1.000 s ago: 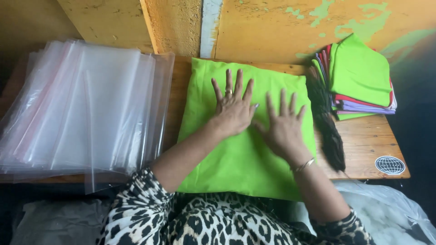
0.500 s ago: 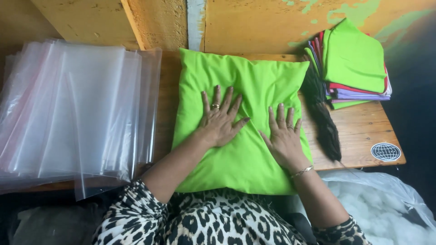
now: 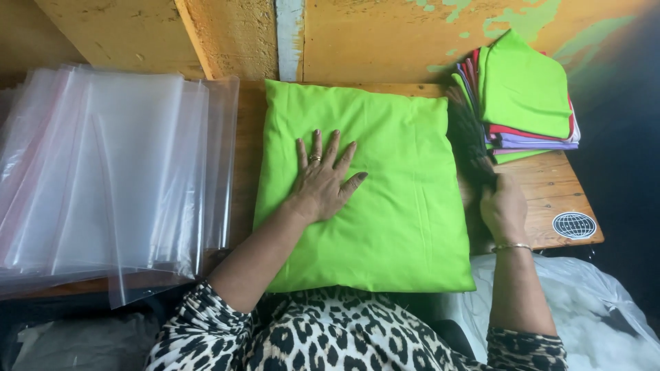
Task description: The person repeatedly brushes a lime-green folded fabric on a wooden table using a dark brush held in the right hand while the left hand stabilizes the fabric. The person occasionally smooths the fabric with both hands between brushing strokes.
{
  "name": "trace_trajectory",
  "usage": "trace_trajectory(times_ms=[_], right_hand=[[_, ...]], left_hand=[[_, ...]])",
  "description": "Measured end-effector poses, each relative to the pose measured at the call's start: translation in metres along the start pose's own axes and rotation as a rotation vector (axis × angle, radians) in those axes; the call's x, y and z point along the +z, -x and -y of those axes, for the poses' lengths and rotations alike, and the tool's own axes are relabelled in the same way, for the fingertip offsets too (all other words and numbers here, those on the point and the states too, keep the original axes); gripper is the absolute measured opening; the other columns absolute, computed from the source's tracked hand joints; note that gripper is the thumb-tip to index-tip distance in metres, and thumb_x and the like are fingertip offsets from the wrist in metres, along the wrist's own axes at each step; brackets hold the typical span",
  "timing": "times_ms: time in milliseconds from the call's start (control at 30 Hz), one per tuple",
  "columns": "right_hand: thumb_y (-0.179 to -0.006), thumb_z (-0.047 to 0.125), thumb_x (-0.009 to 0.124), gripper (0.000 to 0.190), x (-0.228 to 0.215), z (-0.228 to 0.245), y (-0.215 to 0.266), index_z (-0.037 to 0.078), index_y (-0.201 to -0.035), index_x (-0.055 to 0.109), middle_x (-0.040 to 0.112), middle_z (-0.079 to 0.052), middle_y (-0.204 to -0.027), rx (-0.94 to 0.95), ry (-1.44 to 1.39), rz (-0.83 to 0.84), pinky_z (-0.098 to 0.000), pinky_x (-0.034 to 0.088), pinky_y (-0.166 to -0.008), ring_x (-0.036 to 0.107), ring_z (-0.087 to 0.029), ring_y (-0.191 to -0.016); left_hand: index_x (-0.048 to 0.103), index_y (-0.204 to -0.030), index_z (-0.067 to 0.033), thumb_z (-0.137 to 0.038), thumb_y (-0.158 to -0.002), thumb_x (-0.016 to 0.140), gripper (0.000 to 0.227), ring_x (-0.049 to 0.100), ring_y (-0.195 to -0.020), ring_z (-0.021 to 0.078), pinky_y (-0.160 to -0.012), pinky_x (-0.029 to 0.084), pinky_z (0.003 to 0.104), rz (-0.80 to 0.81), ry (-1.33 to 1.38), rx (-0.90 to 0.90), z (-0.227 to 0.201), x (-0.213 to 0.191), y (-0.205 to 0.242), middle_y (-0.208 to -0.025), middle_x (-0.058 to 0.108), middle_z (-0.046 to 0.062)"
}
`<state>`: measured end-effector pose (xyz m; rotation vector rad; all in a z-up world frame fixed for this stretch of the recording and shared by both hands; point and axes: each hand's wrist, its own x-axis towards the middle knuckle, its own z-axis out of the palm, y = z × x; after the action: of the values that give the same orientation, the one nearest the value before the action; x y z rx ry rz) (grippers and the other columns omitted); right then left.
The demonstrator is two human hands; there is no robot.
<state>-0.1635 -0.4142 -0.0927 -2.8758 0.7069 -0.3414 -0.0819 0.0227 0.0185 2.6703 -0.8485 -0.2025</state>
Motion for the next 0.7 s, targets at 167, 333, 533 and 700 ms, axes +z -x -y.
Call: trace_trajectory(times_ms=[167, 333, 533, 700], right_hand=[[-0.106, 0.019, 0.053, 0.02, -0.122, 0.081, 0.046, 0.001, -0.111, 0.06, 0.059, -0.013, -0.085, 0.183, -0.704, 0.036, -0.0362, 0.041, -0.06, 0.053, -0.023, -0.071], [-0.108, 0.02, 0.05, 0.021, -0.156, 0.147, 0.082, 0.007, -0.124, 0.054, 0.051, -0.007, -0.072, 0.14, -1.181, 0.15, -0.029, 0.042, -0.051, 0.049, -0.017, -0.057], [-0.099, 0.011, 0.055, 0.047, -0.136, 0.261, 0.125, 0.008, -0.146, 0.051, 0.065, -0.034, -0.117, -0.424, -0.692, 0.108, -0.0563, 0.057, -0.07, 0.063, -0.055, -0.104], [-0.086, 0.002, 0.054, 0.069, -0.049, 0.286, 0.139, 0.008, -0.154, 0.043, 0.059, -0.018, -0.1, -0.825, -0.098, -0.126, -0.0562, 0.059, -0.052, 0.07, -0.047, -0.078]], left_hand=[[0.014, -0.162, -0.0204, -0.072, -0.089, -0.008, 0.092, -0.008, -0.153, 0.0468, -0.117, -0.014, 0.066, -0.119, -0.018, 0.05, 0.017, 0.033, -0.013, -0.168, 0.001, 0.018], [0.006, -0.164, -0.0112, -0.077, -0.088, -0.008, 0.101, -0.011, -0.156, 0.0459, -0.123, -0.01, 0.062, -0.333, 0.209, 0.094, 0.019, 0.039, -0.009, -0.169, -0.011, 0.021], [0.0, -0.168, -0.0187, -0.092, -0.087, 0.005, 0.11, -0.02, -0.157, 0.0412, -0.121, -0.015, 0.064, -0.977, 0.415, 0.291, 0.026, 0.046, -0.01, -0.171, -0.016, 0.02], [0.007, -0.165, -0.0021, -0.093, -0.083, 0.007, 0.122, 0.004, -0.155, 0.0547, -0.122, 0.009, 0.067, -0.956, 0.341, 0.195, 0.043, 0.056, -0.018, -0.167, -0.002, 0.036]])
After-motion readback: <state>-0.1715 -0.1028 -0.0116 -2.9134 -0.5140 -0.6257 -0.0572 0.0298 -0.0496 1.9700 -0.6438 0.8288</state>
